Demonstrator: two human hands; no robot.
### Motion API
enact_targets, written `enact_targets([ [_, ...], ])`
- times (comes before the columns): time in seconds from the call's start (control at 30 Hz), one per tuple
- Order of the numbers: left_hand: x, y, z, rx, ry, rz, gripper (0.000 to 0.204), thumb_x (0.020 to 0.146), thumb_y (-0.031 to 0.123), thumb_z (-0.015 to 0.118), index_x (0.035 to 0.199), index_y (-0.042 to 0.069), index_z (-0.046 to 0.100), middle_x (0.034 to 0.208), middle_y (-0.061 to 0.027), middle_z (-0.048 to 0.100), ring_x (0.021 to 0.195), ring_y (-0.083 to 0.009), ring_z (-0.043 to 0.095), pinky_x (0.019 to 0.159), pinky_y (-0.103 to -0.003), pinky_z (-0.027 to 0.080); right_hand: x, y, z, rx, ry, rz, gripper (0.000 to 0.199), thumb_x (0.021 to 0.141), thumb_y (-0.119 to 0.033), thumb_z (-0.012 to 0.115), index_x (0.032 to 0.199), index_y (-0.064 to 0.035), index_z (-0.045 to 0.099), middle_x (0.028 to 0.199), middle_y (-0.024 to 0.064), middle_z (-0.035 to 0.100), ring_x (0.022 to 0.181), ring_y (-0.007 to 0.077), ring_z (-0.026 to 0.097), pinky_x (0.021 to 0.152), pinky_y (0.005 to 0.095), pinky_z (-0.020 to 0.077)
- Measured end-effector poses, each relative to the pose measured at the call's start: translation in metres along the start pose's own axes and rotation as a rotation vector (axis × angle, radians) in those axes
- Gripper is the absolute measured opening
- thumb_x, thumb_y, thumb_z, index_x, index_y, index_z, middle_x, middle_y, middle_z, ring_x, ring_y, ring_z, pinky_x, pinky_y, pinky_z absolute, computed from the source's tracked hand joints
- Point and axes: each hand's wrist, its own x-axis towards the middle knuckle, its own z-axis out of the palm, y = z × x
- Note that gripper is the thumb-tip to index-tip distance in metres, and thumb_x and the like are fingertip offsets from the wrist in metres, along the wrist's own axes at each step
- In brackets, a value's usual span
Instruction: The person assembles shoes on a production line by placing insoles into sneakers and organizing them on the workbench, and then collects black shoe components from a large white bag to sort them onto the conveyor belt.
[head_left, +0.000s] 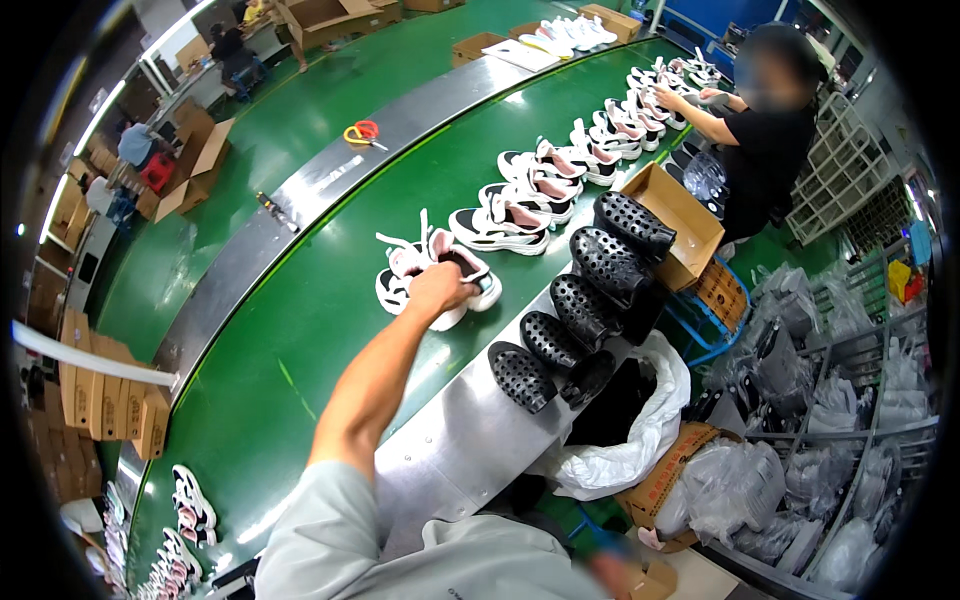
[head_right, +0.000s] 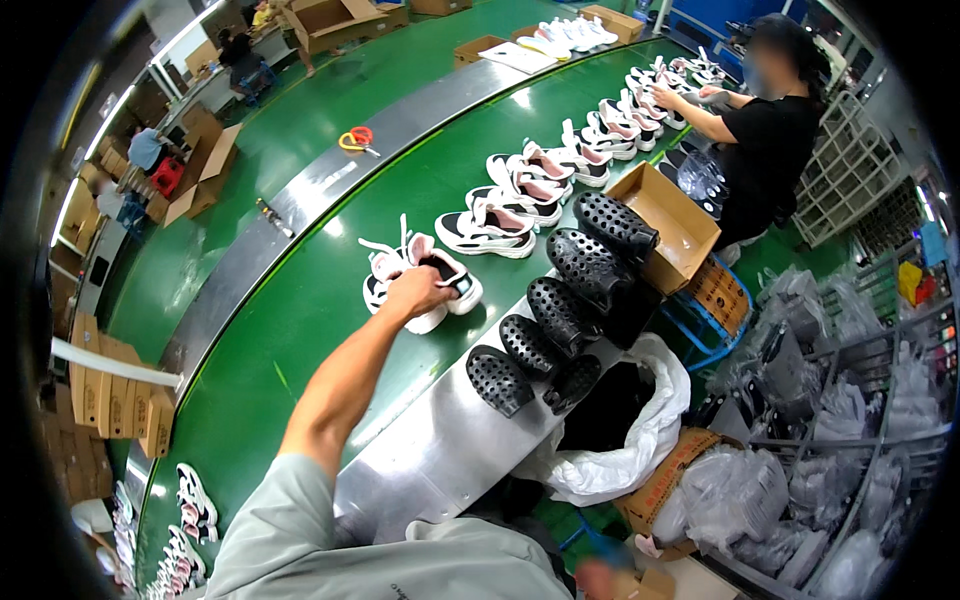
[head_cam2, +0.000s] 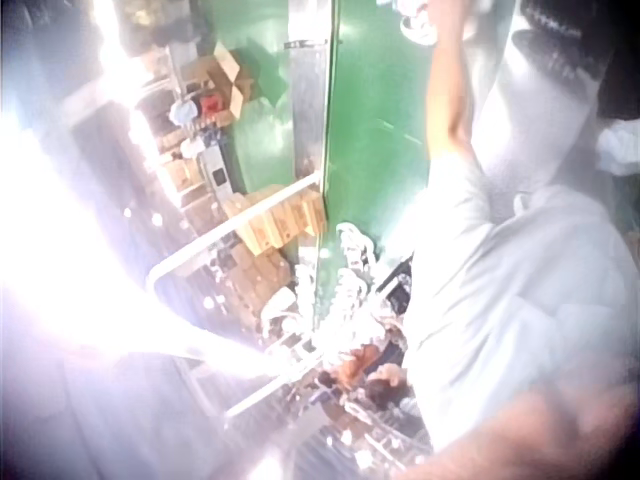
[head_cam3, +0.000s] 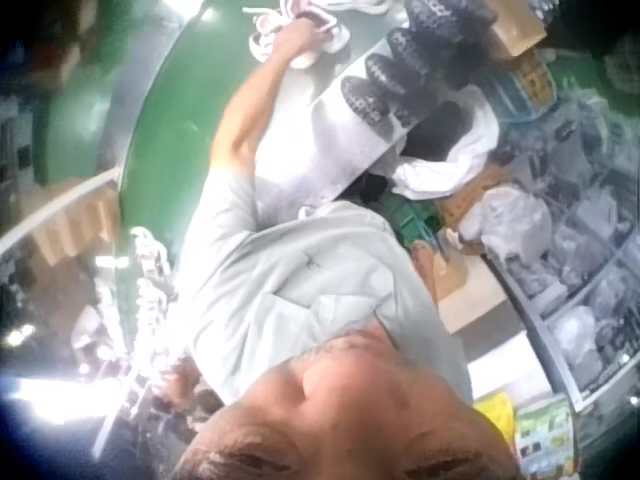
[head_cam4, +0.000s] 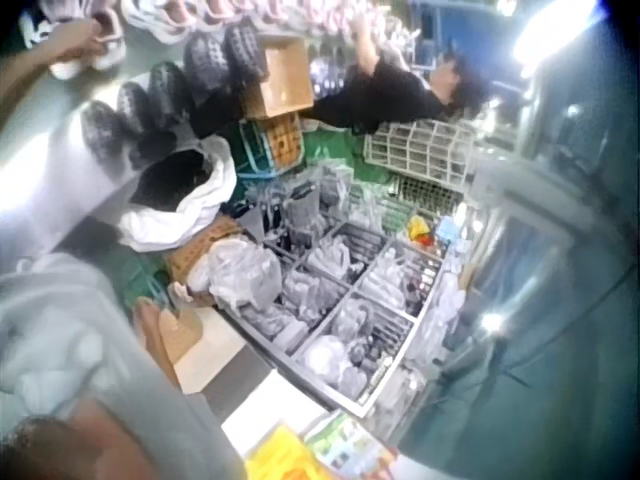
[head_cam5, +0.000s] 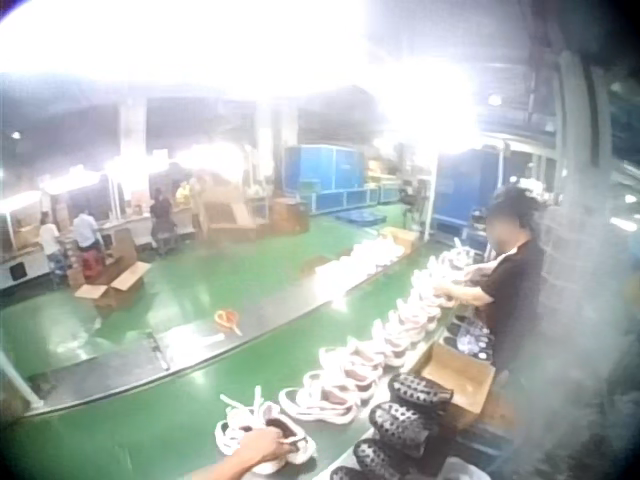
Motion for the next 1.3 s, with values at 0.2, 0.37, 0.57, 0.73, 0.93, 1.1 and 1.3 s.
enact_targets([
  [0.2, -0.129, -0.03, -0.021, 0.058, 0.013, 0.123, 0.049, 0.082, 0.052, 0.074, 0.105, 0.008, 0.073, 0.097, -0.0212, 0.073, 0.096, -0.0368, 0.07, 0.082, -0.044, 0.055, 0.018, -0.104, -0.03, 0.474, -0.081, -0.025, 0.009, 0.093, -0.013, 0.067, 0.095, -0.0036, 0.066, 0.074, 0.0064, 0.067, 0.061, 0.0159, 0.064, 0.054, 0.0317, 0.0523],
  [0.37, -0.257, -0.025, 0.023, 0.074, 0.155, 0.091, 0.034, 0.085, 0.038, 0.075, 0.1, 0.009, 0.065, 0.082, -0.0207, 0.071, 0.079, -0.0395, 0.071, 0.069, -0.051, 0.055, 0.043, -0.235, -0.072, -0.119, 0.125, -0.673, 0.021, 0.094, -0.018, 0.065, 0.1, 0.0022, 0.067, 0.083, 0.0118, 0.069, 0.067, 0.018, 0.065, 0.062, 0.0326, 0.0536],
  [0.57, -0.348, -0.054, 0.141, 0.142, 0.3, -0.008, 0.033, 0.085, 0.037, 0.074, 0.089, 0.007, 0.06, 0.073, -0.0159, 0.069, 0.07, -0.0365, 0.07, 0.06, -0.049, 0.053, 0.002, -0.403, -0.089, -0.06, 0.385, -1.115, 0.018, 0.096, -0.019, 0.066, 0.098, -0.0011, 0.065, 0.079, 0.0158, 0.066, 0.07, 0.0323, 0.065, 0.065, 0.0416, 0.0502],
  [0.73, -0.389, -0.045, 0.125, 0.062, 0.006, -0.126, 0.054, 0.084, 0.03, 0.075, 0.128, 0.005, 0.056, 0.105, -0.0208, 0.066, 0.101, -0.0363, 0.063, 0.079, -0.048, 0.052, 0.015, -0.481, -0.084, -0.32, 0.555, -1.153, 0.04, 0.095, -0.032, 0.065, 0.12, -0.0019, 0.058, 0.103, 0.0193, 0.066, 0.089, 0.0401, 0.067, 0.076, 0.0495, 0.0536],
  [0.93, -0.366, -0.058, 0.113, -0.235, 0.576, -0.139, 0.065, 0.082, 0.014, 0.077, 0.137, 0.001, 0.045, 0.109, -0.0248, 0.061, 0.1, -0.0421, 0.062, 0.083, -0.048, 0.051, 0.053, -0.518, -0.064, -0.593, 0.61, -0.988, 0.051, 0.094, -0.043, 0.065, 0.122, -0.001, 0.056, 0.107, 0.0213, 0.067, 0.095, 0.043, 0.068, 0.08, 0.0513, 0.0546],
  [1.1, -0.332, -0.086, 0.137, -0.157, 0.342, -0.177, 0.046, 0.084, 0.016, 0.074, 0.12, -0.002, 0.052, 0.098, -0.0255, 0.064, 0.086, -0.0424, 0.067, 0.076, -0.047, 0.055, 0.051, -0.53, -0.058, -0.688, 0.597, -0.886, 0.049, 0.094, -0.048, 0.064, 0.111, -0.0018, 0.057, 0.106, 0.0211, 0.068, 0.091, 0.044, 0.069, 0.078, 0.0544, 0.0551],
  [1.3, -0.338, -0.031, 0.077, -0.154, 0.595, -0.131, 0.057, 0.08, 0.016, 0.076, 0.131, 0.001, 0.057, 0.124, -0.0259, 0.056, 0.108, -0.0397, 0.057, 0.087, -0.046, 0.05, 0.058, -0.524, -0.068, -0.704, 0.656, -1.006, 0.049, 0.093, -0.049, 0.065, 0.105, -0.0024, 0.058, 0.098, 0.0192, 0.068, 0.085, 0.0427, 0.069, 0.073, 0.0529, 0.0553],
])
